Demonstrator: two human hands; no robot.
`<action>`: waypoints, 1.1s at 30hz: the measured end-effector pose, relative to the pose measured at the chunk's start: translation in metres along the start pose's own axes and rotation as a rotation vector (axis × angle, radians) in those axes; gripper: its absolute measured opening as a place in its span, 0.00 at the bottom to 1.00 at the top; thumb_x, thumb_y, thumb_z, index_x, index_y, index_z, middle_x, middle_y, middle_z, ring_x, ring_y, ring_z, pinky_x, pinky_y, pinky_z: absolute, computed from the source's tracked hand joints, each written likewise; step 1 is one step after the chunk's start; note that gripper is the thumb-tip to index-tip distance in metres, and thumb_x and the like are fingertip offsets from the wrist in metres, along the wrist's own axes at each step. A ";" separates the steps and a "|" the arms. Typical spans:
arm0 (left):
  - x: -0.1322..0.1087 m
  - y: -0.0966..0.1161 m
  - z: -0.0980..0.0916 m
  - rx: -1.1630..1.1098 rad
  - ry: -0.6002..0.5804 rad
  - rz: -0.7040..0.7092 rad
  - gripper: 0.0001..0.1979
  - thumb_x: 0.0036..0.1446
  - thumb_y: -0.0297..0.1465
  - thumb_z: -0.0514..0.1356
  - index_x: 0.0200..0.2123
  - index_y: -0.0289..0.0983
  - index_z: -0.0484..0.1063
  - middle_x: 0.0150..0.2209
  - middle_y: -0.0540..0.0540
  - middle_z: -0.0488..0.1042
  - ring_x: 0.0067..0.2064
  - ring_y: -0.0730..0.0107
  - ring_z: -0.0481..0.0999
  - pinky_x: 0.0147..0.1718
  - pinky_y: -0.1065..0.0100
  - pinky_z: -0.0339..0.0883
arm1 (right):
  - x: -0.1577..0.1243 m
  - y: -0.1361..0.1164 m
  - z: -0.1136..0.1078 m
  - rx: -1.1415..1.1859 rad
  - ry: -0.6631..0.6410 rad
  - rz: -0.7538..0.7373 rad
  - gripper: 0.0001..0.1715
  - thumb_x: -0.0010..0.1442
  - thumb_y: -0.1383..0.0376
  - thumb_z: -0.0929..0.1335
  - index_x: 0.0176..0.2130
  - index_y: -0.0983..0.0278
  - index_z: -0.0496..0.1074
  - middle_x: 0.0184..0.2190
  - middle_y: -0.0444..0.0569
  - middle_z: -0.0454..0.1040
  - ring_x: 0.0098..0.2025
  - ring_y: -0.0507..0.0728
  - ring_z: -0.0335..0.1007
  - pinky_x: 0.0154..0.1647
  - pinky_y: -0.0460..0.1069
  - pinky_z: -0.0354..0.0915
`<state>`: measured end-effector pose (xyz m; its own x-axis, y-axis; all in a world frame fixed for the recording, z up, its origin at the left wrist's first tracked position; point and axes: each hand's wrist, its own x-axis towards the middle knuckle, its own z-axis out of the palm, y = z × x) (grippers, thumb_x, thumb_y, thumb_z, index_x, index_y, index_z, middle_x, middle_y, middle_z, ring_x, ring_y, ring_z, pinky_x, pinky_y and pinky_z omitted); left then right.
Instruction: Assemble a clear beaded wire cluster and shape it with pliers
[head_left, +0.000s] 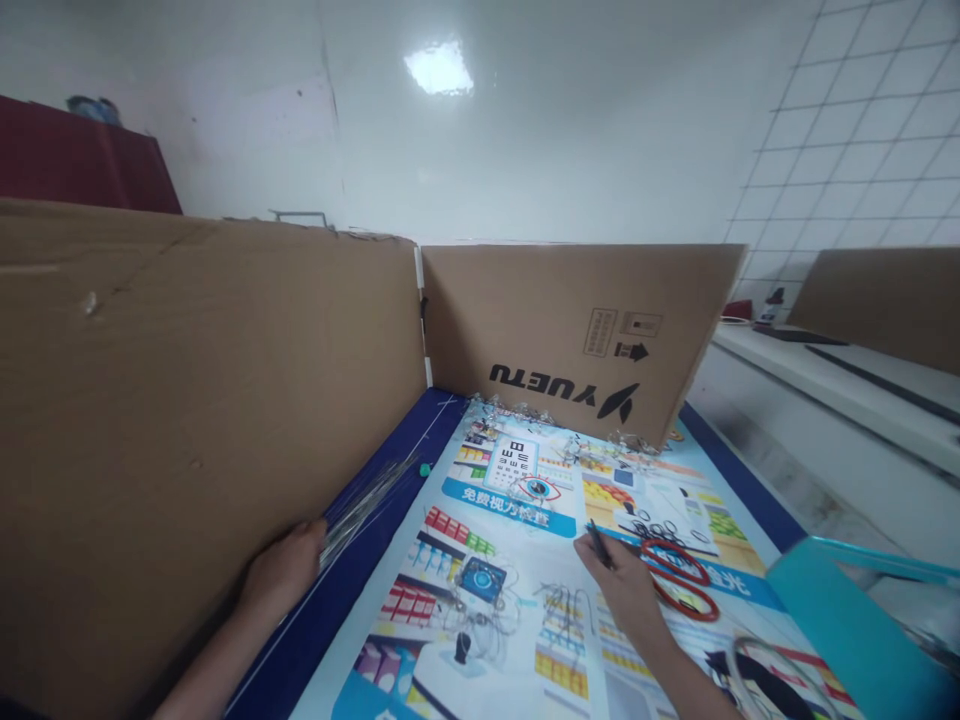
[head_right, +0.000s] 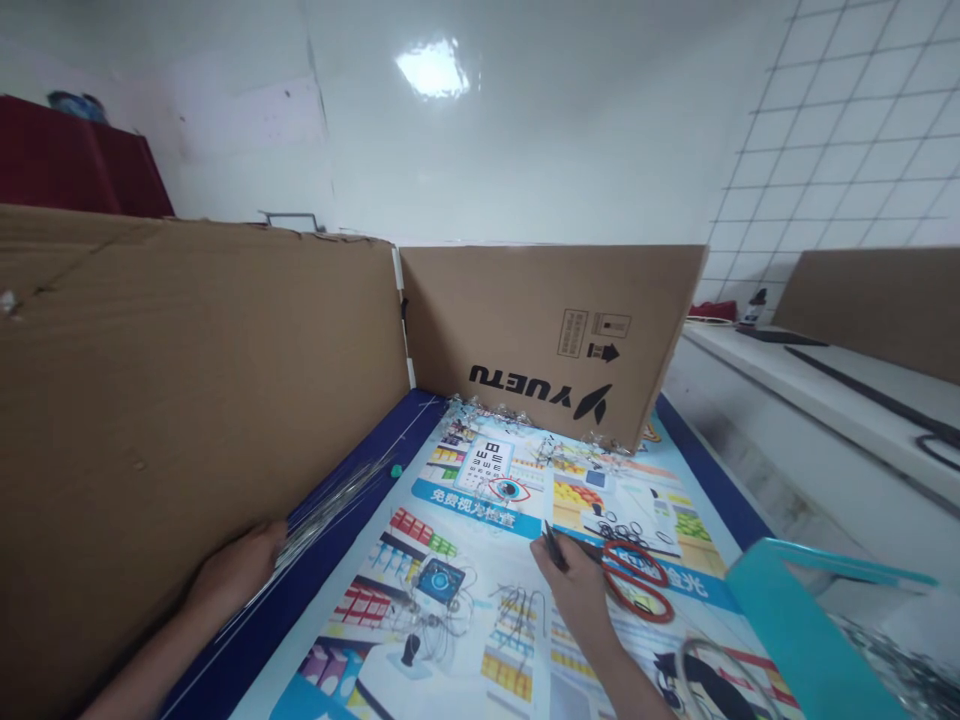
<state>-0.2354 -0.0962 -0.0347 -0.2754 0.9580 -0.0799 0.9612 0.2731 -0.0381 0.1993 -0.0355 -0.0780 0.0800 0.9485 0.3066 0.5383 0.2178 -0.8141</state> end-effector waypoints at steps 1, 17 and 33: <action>-0.002 0.000 0.000 0.001 0.016 -0.009 0.12 0.60 0.25 0.44 0.34 0.37 0.66 0.39 0.39 0.74 0.39 0.60 0.76 0.32 0.65 0.62 | 0.000 0.000 0.000 0.003 0.006 0.010 0.23 0.52 0.47 0.65 0.30 0.64 0.73 0.26 0.46 0.74 0.31 0.58 0.68 0.33 0.47 0.65; -0.008 0.001 -0.003 -0.065 0.141 -0.020 0.13 0.63 0.28 0.45 0.35 0.38 0.69 0.38 0.43 0.75 0.36 0.67 0.77 0.30 0.71 0.61 | 0.018 0.009 -0.016 -0.377 -0.141 0.034 0.20 0.54 0.48 0.62 0.30 0.60 0.69 0.26 0.47 0.73 0.30 0.58 0.69 0.27 0.47 0.55; -0.008 -0.002 -0.004 -0.070 0.126 -0.031 0.11 0.59 0.28 0.46 0.27 0.39 0.65 0.34 0.44 0.76 0.32 0.64 0.75 0.24 0.69 0.53 | 0.032 0.014 -0.012 -0.674 -0.295 -0.102 0.12 0.59 0.58 0.61 0.32 0.62 0.69 0.29 0.48 0.73 0.32 0.56 0.68 0.29 0.47 0.54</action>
<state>-0.2346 -0.1040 -0.0304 -0.3048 0.9513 0.0459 0.9523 0.3036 0.0312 0.2197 -0.0054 -0.0734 -0.1755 0.9742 0.1417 0.9369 0.2095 -0.2800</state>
